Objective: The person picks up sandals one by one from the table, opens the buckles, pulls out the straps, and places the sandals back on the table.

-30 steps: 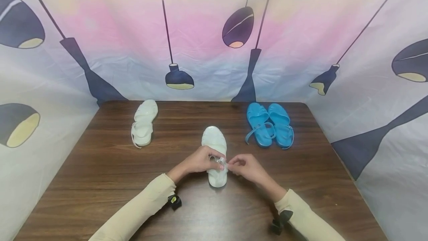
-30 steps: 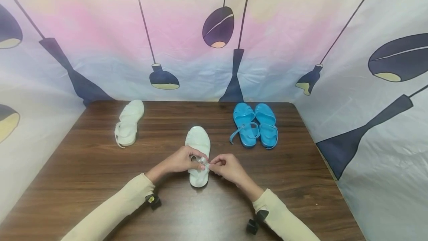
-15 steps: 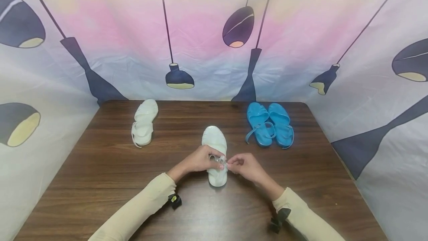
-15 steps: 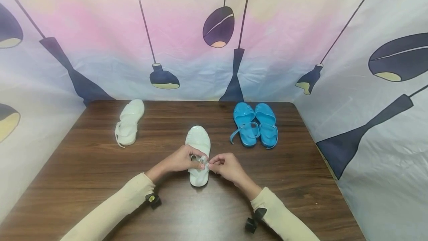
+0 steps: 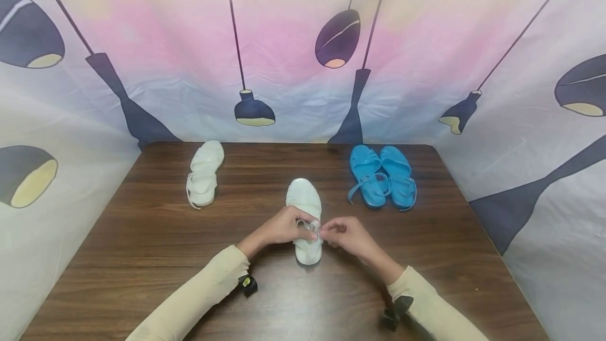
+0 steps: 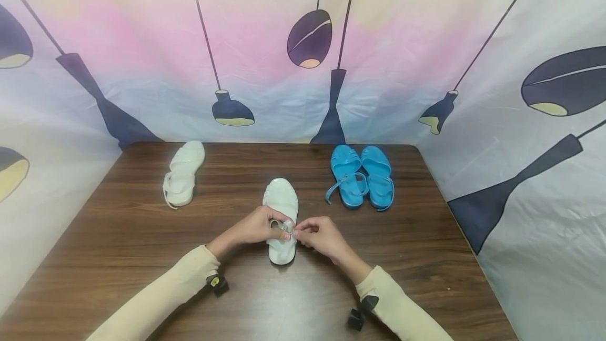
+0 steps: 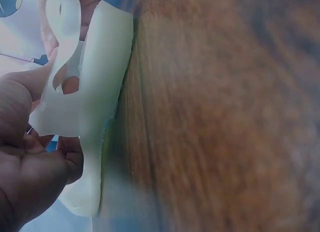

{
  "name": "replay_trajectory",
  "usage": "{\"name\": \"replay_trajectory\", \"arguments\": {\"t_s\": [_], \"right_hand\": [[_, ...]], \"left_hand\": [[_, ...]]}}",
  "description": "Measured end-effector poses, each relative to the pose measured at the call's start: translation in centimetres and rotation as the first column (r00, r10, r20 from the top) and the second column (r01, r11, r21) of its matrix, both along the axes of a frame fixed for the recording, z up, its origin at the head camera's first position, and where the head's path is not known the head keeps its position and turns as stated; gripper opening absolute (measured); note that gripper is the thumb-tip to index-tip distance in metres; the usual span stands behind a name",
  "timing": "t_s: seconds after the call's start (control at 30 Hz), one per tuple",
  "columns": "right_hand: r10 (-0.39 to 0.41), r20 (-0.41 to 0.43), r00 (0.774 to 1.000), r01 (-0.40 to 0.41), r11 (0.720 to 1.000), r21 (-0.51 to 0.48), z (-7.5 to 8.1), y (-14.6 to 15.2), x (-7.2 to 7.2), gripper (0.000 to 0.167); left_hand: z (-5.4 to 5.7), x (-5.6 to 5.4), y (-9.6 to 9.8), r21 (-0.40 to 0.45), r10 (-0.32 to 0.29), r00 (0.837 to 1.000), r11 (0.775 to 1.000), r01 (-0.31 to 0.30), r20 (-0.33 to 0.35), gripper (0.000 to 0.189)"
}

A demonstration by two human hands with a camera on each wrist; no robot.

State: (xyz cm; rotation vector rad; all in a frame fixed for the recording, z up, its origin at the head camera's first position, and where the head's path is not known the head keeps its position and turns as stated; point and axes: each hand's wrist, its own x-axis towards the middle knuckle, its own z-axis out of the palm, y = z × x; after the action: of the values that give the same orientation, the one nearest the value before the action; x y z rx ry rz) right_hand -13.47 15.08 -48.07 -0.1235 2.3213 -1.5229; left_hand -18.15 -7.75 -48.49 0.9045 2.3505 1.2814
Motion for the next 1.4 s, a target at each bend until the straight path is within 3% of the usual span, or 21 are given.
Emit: {"name": "replay_trajectory", "arguments": {"t_s": [0.17, 0.43, 0.87, 1.2, 1.4], "right_hand": [[-0.007, 0.039, 0.999, 0.007, 1.0, 0.0, 0.1, 0.3, 0.4, 0.022], [-0.007, -0.026, 1.0, 0.007, 1.0, -0.006, -0.2, 0.2, 0.4, 0.021], [0.003, -0.053, 0.999, -0.006, 0.998, -0.062, -0.3, -0.3, -0.2, 0.015], [0.014, 0.005, 1.0, -0.014, 0.998, -0.064, -0.7, 0.5, 0.3, 0.024], [-0.009, -0.01, 1.0, 0.008, 0.999, -0.044, -0.9, 0.6, 0.5, 0.024]], "left_hand": [[0.0, 0.1, 0.0, -0.004, 0.007, 1.0, 1.0, -0.007, -0.002, 0.029], [0.1, 0.1, 0.0, 0.016, 0.007, 1.0, 1.0, -0.007, 0.001, 0.03], [0.1, 0.0, 0.3, 0.012, 0.005, 1.0, 1.0, -0.005, -0.021, 0.023], [0.1, 0.2, 0.3, -0.003, 0.019, 1.0, 1.0, -0.019, -0.022, 0.028], [0.0, 0.2, 0.2, -0.004, 0.023, 0.999, 1.0, -0.023, -0.026, 0.031]]}}
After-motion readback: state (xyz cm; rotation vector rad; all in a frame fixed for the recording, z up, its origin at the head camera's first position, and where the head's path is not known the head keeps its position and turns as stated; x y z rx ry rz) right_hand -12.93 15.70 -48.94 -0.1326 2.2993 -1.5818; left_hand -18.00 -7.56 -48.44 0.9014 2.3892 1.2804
